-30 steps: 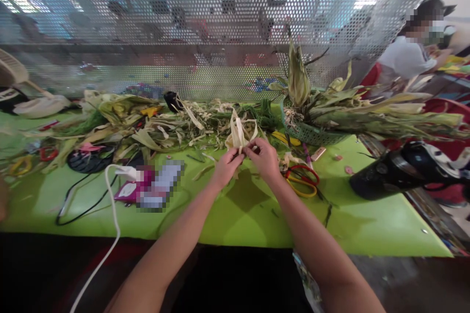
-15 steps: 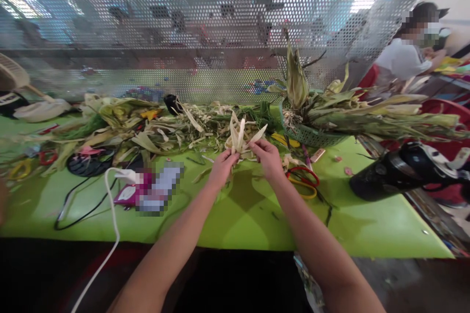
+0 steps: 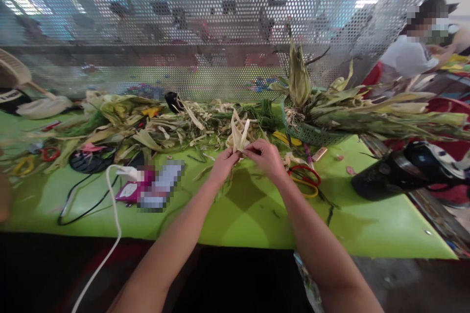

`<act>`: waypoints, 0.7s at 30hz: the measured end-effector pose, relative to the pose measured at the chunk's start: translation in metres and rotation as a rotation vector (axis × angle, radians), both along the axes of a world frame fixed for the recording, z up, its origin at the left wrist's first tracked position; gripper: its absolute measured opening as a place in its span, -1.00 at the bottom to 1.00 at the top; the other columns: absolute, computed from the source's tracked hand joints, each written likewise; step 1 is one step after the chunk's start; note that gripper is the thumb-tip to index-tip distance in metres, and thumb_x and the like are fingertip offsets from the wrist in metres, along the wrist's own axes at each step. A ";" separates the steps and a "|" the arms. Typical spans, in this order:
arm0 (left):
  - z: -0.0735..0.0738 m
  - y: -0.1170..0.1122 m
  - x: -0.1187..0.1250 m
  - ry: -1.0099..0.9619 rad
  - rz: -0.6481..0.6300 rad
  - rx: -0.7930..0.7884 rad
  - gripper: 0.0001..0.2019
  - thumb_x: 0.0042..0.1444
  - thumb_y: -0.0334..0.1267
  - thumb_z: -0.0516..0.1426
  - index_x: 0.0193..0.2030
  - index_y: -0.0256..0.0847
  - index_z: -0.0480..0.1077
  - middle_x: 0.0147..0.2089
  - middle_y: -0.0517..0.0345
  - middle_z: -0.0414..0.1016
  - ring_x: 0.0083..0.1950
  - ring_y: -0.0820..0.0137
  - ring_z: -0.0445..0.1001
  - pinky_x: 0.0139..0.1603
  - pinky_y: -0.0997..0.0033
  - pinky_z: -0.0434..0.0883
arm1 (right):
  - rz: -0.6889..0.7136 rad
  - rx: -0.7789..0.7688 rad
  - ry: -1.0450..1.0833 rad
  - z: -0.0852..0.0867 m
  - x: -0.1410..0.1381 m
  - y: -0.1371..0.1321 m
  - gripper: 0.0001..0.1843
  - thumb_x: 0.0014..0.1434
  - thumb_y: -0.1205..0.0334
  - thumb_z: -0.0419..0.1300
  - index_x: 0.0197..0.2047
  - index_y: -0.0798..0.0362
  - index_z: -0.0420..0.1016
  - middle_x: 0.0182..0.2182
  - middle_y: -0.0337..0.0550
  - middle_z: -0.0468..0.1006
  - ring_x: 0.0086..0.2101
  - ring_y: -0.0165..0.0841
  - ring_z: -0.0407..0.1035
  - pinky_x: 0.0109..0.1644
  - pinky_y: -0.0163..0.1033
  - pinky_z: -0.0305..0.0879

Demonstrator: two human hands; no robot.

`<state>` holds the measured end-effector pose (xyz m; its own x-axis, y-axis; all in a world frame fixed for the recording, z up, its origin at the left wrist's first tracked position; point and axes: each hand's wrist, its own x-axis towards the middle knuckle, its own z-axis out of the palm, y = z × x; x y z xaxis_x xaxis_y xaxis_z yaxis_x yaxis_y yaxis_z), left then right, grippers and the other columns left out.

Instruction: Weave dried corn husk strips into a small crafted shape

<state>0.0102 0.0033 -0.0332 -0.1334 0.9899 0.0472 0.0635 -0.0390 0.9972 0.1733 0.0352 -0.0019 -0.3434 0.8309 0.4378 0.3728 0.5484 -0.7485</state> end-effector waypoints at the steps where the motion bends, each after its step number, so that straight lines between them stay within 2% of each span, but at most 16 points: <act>1: 0.000 -0.001 0.000 0.068 -0.015 0.025 -0.83 0.09 -0.19 0.13 -0.37 -0.26 0.42 -0.48 0.26 0.28 -0.40 0.47 0.20 -0.31 0.46 0.14 | -0.003 0.016 -0.019 0.000 0.000 0.000 -0.87 0.13 0.16 0.29 -0.34 0.02 0.63 -0.44 -0.18 0.51 -0.41 -0.39 0.35 -0.32 -0.29 0.23; 3: 0.001 -0.002 0.000 0.175 -0.032 0.057 -0.81 0.12 -0.17 0.10 -0.34 -0.25 0.42 -0.46 0.26 0.29 -0.38 0.46 0.21 -0.29 0.45 0.14 | -0.001 0.027 -0.039 0.000 0.001 0.001 -0.86 0.14 0.15 0.29 -0.34 0.02 0.63 -0.44 -0.18 0.51 -0.41 -0.39 0.35 -0.33 -0.29 0.23; 7: 0.003 -0.004 0.000 0.264 -0.029 0.067 -0.81 0.14 -0.16 0.07 -0.32 -0.24 0.40 -0.44 0.24 0.32 -0.37 0.44 0.23 -0.26 0.45 0.16 | 0.009 0.016 -0.041 -0.001 0.001 0.001 -0.85 0.14 0.14 0.29 -0.35 0.02 0.62 -0.45 -0.19 0.51 -0.42 -0.39 0.35 -0.33 -0.29 0.24; 14: 0.004 -0.004 0.001 0.341 -0.033 0.075 -0.82 0.14 -0.17 0.05 -0.36 -0.22 0.35 -0.44 0.23 0.31 -0.36 0.43 0.25 -0.28 0.45 0.16 | 0.006 0.009 -0.050 -0.003 0.001 0.002 -0.90 0.13 0.19 0.29 -0.33 0.02 0.61 -0.43 -0.19 0.53 -0.41 -0.38 0.37 -0.32 -0.29 0.25; 21: 0.007 -0.006 0.003 0.384 -0.009 0.081 -0.84 0.12 -0.20 0.05 -0.40 -0.22 0.31 -0.49 0.27 0.22 -0.41 0.46 0.19 -0.34 0.46 0.11 | -0.024 0.067 -0.124 0.001 -0.001 -0.002 -0.91 0.14 0.23 0.26 -0.34 0.02 0.60 -0.42 -0.17 0.54 -0.42 -0.37 0.38 -0.33 -0.29 0.25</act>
<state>0.0128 -0.0025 -0.0259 -0.0823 0.9819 0.1704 0.4304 -0.1191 0.8947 0.1726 0.0337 -0.0005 -0.3787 0.8101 0.4476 0.4739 0.5851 -0.6581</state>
